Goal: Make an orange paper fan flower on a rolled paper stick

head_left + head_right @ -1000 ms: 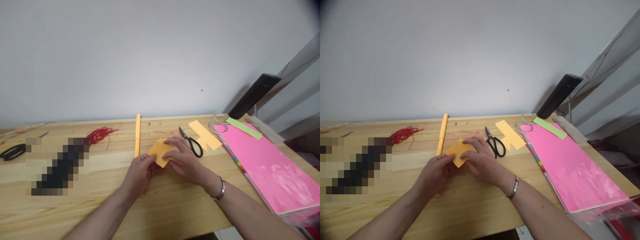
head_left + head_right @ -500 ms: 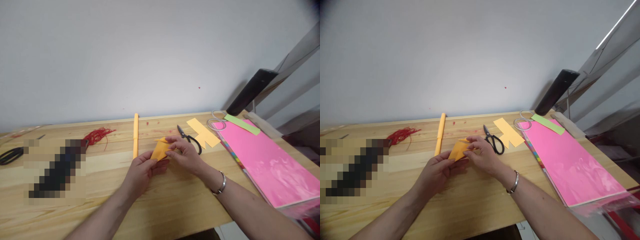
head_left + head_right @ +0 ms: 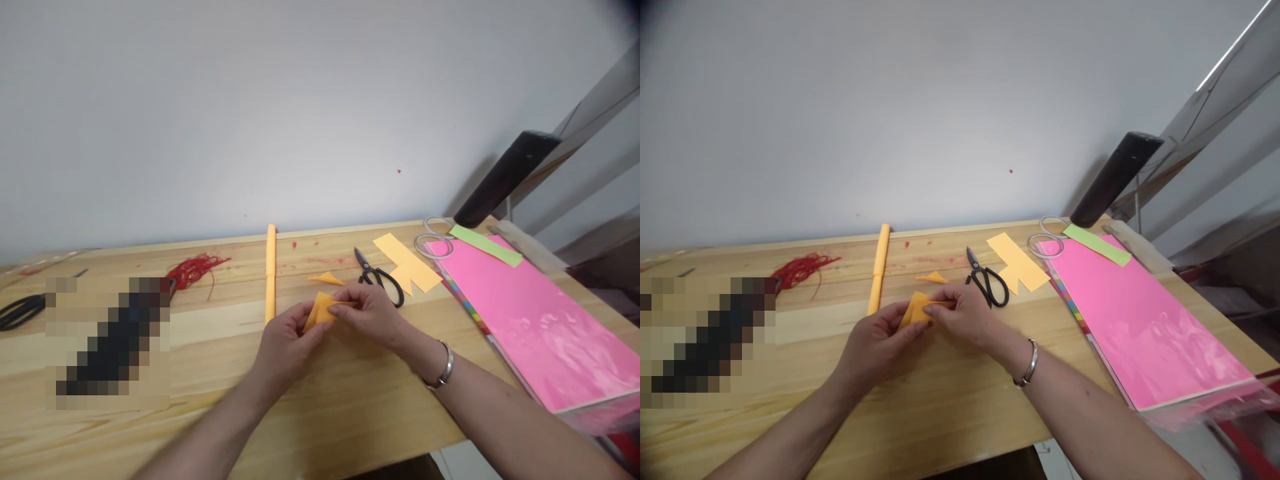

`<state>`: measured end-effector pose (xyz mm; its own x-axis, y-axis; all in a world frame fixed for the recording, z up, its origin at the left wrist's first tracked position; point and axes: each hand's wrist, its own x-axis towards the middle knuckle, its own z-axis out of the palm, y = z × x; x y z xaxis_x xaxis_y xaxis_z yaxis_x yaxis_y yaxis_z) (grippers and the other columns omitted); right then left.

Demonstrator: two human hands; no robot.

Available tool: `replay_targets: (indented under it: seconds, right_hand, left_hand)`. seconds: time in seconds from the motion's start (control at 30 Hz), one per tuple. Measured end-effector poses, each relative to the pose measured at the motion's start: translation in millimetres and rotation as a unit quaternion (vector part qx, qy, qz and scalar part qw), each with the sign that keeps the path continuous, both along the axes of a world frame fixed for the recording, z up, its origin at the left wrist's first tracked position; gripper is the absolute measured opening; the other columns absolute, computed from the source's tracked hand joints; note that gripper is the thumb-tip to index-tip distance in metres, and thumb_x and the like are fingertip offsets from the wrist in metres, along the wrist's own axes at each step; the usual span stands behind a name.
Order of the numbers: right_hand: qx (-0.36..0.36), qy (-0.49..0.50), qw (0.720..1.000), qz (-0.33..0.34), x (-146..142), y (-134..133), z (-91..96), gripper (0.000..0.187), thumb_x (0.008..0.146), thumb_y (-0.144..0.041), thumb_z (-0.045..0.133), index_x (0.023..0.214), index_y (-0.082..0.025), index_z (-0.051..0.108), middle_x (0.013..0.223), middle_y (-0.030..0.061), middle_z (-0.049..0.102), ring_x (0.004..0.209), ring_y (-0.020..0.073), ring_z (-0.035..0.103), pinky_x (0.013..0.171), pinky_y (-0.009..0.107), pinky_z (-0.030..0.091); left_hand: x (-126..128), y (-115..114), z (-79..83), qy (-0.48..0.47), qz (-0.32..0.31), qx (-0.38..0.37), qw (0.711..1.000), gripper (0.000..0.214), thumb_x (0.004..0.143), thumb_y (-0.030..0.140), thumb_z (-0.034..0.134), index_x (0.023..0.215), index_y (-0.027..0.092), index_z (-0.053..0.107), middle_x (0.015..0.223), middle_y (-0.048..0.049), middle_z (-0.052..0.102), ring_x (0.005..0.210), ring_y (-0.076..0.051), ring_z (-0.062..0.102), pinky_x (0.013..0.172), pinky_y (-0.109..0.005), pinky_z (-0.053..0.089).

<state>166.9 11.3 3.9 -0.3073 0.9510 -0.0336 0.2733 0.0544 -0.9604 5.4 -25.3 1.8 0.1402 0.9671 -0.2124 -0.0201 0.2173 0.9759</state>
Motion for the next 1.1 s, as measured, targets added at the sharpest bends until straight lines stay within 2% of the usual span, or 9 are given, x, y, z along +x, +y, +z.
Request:
replay_targets:
  seconds: [0.17,0.3,0.43,0.73,1.1]
  right_hand:
    - [-0.001,-0.015,1.000,-0.021,-2.5,-1.0,-1.8,0.012,0.070,-0.026,0.061,0.069,-0.014,0.063,0.069,0.0031,0.065,0.065,0.0143,0.058,0.059,0.024,0.045]
    - [-0.019,-0.008,0.999,-0.038,-4.3,-1.7,-1.8,0.014,0.068,-0.028,0.062,0.069,-0.014,0.063,0.072,0.0040,0.065,0.065,0.0144,0.058,0.061,0.025,0.045]
    - [-0.048,0.015,0.997,-0.051,-5.6,-2.2,-0.5,0.015,0.067,-0.029,0.062,0.067,-0.014,0.061,0.071,0.0039,0.064,0.064,0.0138,0.057,0.060,0.025,0.046]
    - [-0.065,0.040,0.996,-0.050,-5.0,-2.1,-0.2,0.016,0.067,-0.029,0.063,0.064,-0.014,0.059,0.073,0.0037,0.062,0.066,0.0135,0.056,0.061,0.025,0.045]
    - [-0.061,0.037,0.995,-0.068,-6.6,-2.2,-5.0,0.016,0.066,-0.030,0.062,0.064,-0.014,0.059,0.077,0.0052,0.063,0.068,0.0143,0.057,0.064,0.027,0.045]
  left_hand:
    - [-0.6,-1.2,-1.3,0.078,-0.009,0.023,0.997,0.026,0.074,0.031,0.063,0.097,0.023,0.068,0.087,-0.0026,0.073,0.083,-0.020,0.065,0.070,-0.023,0.047]
    - [0.0,-1.8,0.5,0.080,-0.021,0.033,0.996,0.027,0.077,0.033,0.060,0.101,0.022,0.067,0.089,-0.0015,0.072,0.085,-0.020,0.064,0.075,-0.026,0.048]
    - [1.6,-1.0,-0.3,0.071,-0.025,0.044,0.996,0.028,0.080,0.035,0.054,0.101,0.020,0.067,0.091,-0.0023,0.071,0.083,-0.020,0.064,0.073,-0.028,0.050]
    - [3.9,-2.2,0.9,0.052,-0.029,0.020,0.998,0.031,0.082,0.039,0.050,0.100,0.019,0.066,0.097,-0.0040,0.070,0.080,-0.019,0.066,0.072,-0.029,0.052]
    - [3.9,-1.8,2.3,0.090,-0.030,0.050,0.994,0.029,0.083,0.037,0.049,0.098,0.019,0.066,0.093,-0.0035,0.070,0.081,-0.019,0.065,0.072,-0.028,0.052]
